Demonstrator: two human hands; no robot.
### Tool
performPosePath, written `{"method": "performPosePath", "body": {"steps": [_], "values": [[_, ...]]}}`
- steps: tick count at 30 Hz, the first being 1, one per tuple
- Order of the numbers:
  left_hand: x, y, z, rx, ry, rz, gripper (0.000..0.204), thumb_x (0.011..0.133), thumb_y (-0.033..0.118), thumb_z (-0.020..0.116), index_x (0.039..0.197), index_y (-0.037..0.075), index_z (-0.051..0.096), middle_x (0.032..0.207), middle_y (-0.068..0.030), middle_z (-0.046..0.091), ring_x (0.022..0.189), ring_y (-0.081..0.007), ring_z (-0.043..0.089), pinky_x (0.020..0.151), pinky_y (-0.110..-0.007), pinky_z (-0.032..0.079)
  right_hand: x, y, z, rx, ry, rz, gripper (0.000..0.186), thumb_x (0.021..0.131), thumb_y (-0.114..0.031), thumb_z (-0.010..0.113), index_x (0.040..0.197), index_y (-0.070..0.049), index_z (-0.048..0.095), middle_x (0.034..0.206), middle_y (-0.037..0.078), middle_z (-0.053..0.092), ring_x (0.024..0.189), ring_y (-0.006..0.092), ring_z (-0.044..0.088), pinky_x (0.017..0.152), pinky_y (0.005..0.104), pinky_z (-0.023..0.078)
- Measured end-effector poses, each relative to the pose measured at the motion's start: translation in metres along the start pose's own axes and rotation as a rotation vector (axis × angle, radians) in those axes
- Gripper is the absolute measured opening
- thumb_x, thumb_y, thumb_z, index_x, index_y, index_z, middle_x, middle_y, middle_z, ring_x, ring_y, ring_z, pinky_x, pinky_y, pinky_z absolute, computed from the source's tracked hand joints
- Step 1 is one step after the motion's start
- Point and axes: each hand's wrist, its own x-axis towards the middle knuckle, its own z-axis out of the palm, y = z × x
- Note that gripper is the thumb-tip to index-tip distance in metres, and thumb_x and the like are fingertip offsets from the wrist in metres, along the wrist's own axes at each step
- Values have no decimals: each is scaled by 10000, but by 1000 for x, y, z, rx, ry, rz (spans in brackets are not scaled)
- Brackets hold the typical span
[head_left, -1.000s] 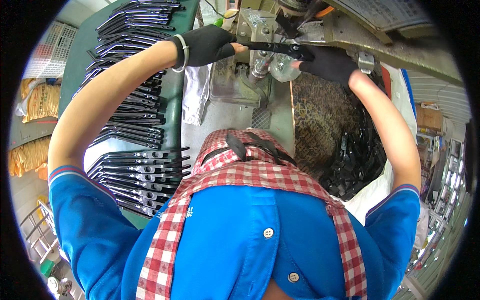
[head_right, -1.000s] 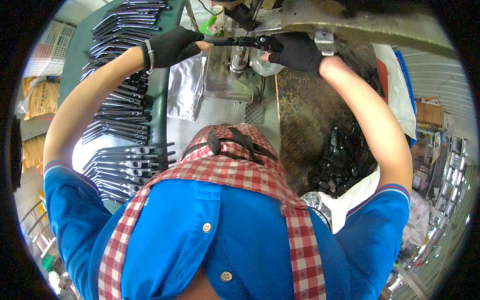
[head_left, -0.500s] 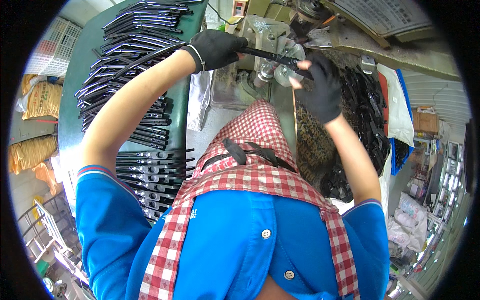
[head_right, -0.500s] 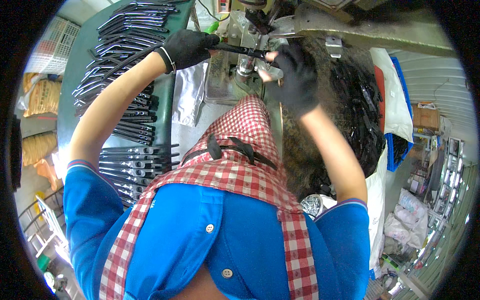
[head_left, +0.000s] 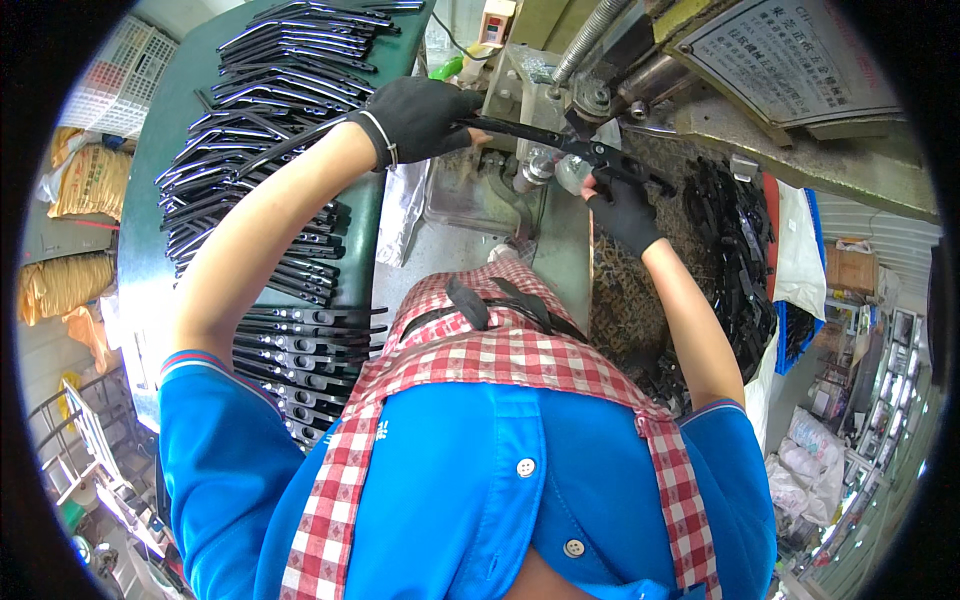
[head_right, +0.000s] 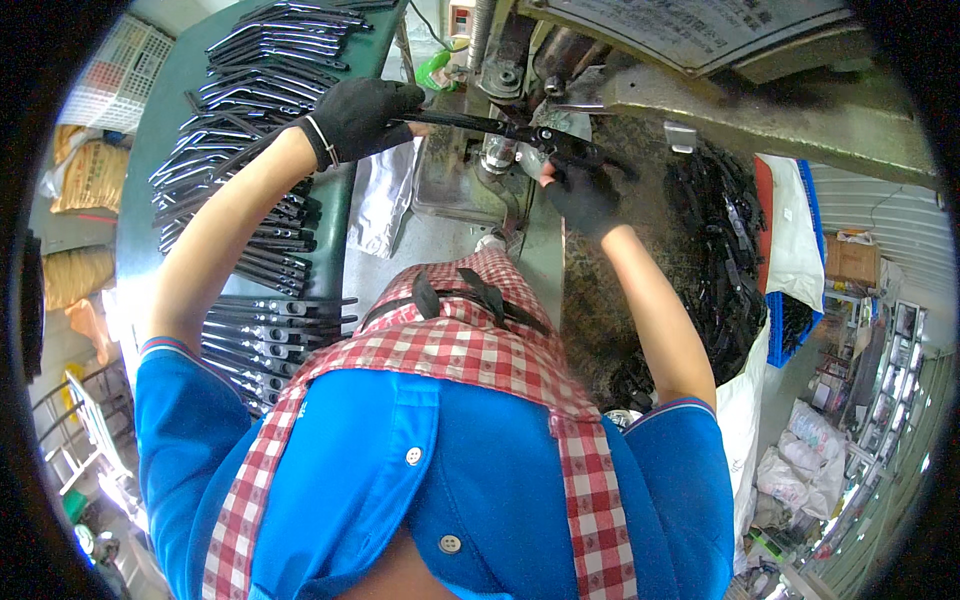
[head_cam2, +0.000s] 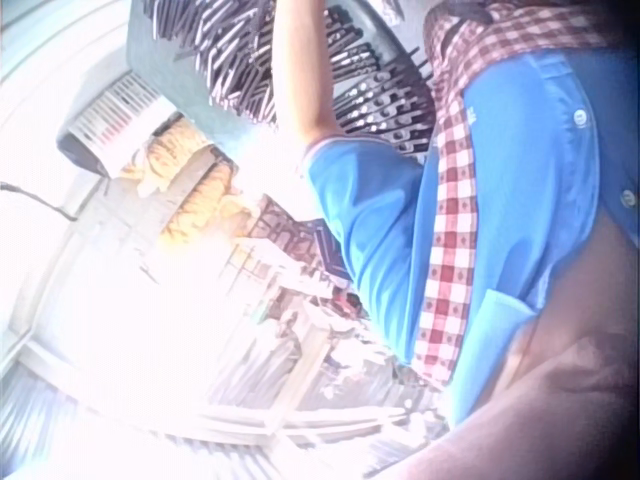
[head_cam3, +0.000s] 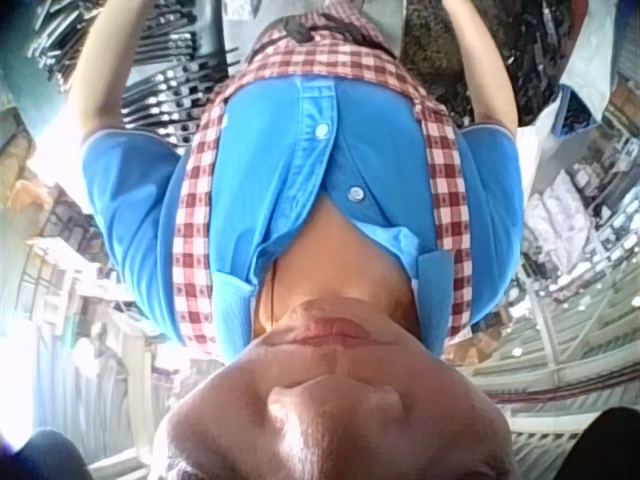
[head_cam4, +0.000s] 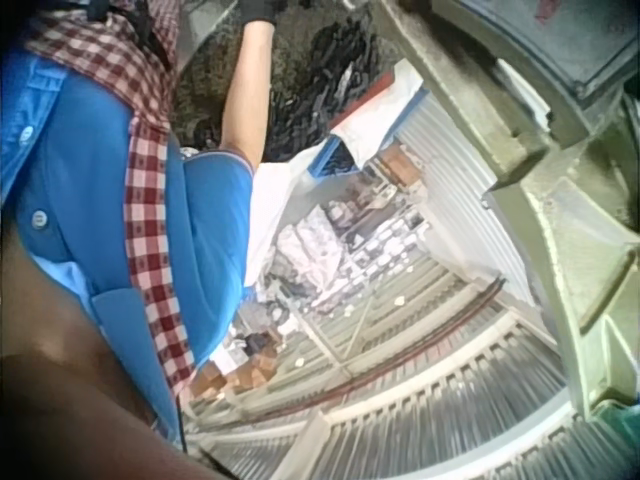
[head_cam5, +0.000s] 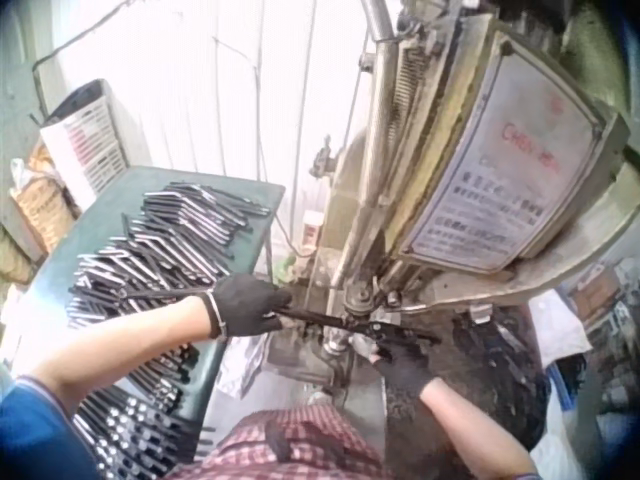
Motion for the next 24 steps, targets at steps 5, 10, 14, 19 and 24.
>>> {"method": "performPosePath", "body": {"steps": [5, 10, 14, 19, 24], "values": [[7, 14, 7, -101, 233, 198, 408, 873, 312, 565, 1248, 160, 514, 878, -158, 640, 775, -352, 633, 663, -435, 501, 42, 42, 25, -307, 34, 110, 278, 826, -301, 574, 985, -87, 652, 927, 167, 650, 883, 345, 619, 762, 424, 484], [-34, 13, 10, -168, 168, 61, 328, 863, 238, 575, 1167, 116, 590, 840, -180, 644, 771, -338, 638, 672, -434, 500, 79, 70, 56, -510, -31, 147, 355, 840, -366, 531, 1079, -133, 653, 1049, 176, 635, 1012, 337, 588, 829, 436, 469], [-151, -18, 18, -163, -56, -191, 178, 849, 245, 564, 996, 160, 614, 793, -148, 633, 761, -337, 626, 666, -451, 483, 87, 54, 66, -588, -99, 205, 305, 837, -347, 531, 998, -119, 654, 990, 184, 637, 956, 370, 591, 792, 462, 466], [-284, -40, 34, -193, -349, -510, 247, 763, 176, 617, 1001, 127, 665, 828, -150, 649, 821, -335, 629, 711, -412, 495, 75, 83, 58, -431, 2, 130, 241, 804, -237, 555, 969, -100, 663, 914, 204, 637, 887, 394, 600, 732, 469, 466], [-388, -45, 86, -80, -457, -744, 243, 733, 151, 621, 966, 110, 677, 902, -135, 664, 852, -322, 634, 747, -398, 506, 79, 100, 59, -305, 16, 77, 256, 801, -205, 596, 985, -36, 652, 859, 210, 643, 824, 343, 631, 700, 396, 470]]}}
